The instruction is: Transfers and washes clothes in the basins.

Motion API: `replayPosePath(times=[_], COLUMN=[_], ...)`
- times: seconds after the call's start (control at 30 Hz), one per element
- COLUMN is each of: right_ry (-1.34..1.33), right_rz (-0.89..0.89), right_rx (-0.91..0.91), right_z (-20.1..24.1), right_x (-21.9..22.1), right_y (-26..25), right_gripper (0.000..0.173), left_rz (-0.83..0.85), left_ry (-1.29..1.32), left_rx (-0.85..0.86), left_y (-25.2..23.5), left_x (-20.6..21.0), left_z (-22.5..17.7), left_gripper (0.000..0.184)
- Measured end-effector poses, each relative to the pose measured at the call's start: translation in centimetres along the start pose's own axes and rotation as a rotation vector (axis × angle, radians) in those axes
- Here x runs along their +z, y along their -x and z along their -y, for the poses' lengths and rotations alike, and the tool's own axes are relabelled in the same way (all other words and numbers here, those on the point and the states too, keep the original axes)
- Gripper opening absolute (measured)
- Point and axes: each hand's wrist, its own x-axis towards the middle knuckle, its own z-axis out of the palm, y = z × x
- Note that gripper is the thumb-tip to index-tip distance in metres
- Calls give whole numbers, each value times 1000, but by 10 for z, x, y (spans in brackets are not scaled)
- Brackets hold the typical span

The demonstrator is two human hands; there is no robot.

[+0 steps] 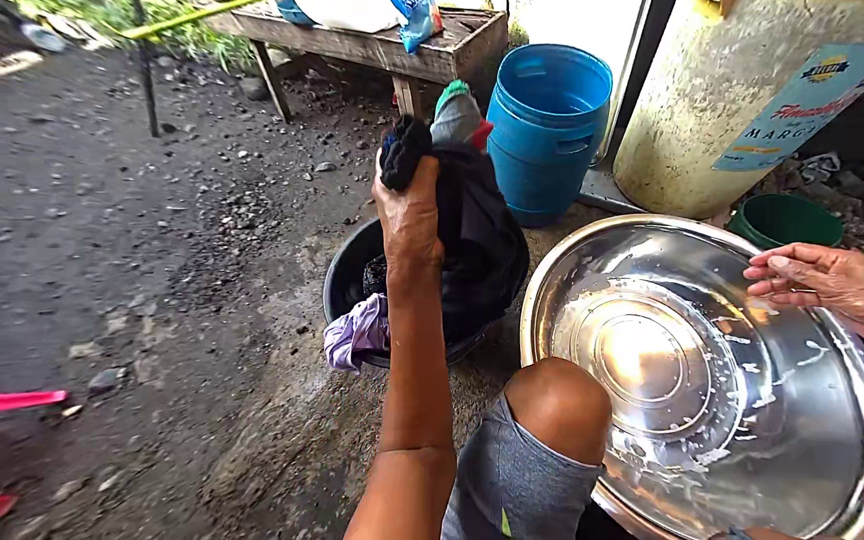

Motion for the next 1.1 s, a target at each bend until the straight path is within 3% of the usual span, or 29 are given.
replayPosePath(times=[0.1, 0.17, 0.27, 0.3, 0.33, 0.43, 0.5, 0.57, 0.67, 0.8, 1.0, 1.1], right_ry=[3, 7, 34, 26, -15, -428, -729, -808, -710, -628, -491, -317], right_rz=[41, 157, 361, 401, 406, 167, 63, 47, -57, -229, -456, -460], right_rx=[-75, -153, -228, -256, -315, -495, -537, -596, -636, -713, -632, -389], right_z=[6, 16, 50, 62, 70, 71, 56, 50, 55, 47, 38, 2], right_x=[3, 12, 52, 74, 97, 165, 176, 162, 130, 85, 36, 46], right_y=[0, 3, 11, 18, 27, 36, 19, 12, 21, 29, 35, 22], right_gripper=[25, 37, 109, 121, 121, 46, 30, 27, 19, 24, 37, 36], left_rz=[31, 73, 172, 195, 213, 321, 428, 521, 641, 791, 859, 1115], left_ry=[142, 266, 413, 435, 455, 489, 469, 453, 438, 578, 651, 409], left_rx=[28, 15, -61, -96, -141, -236, -236, -258, -279, -237, -292, -40], left_y=[4, 12, 25, 30, 35, 53, 67, 77, 79, 85, 91, 79], left_x=[32, 55, 92, 107, 122, 167, 190, 207, 229, 267, 301, 286], left_z=[-20, -32, -41, -43, -44, -39, -33, -29, -37, -41, -25, 9], left_gripper=[15, 11, 23, 30, 34, 30, 32, 34, 27, 2, 4, 38])
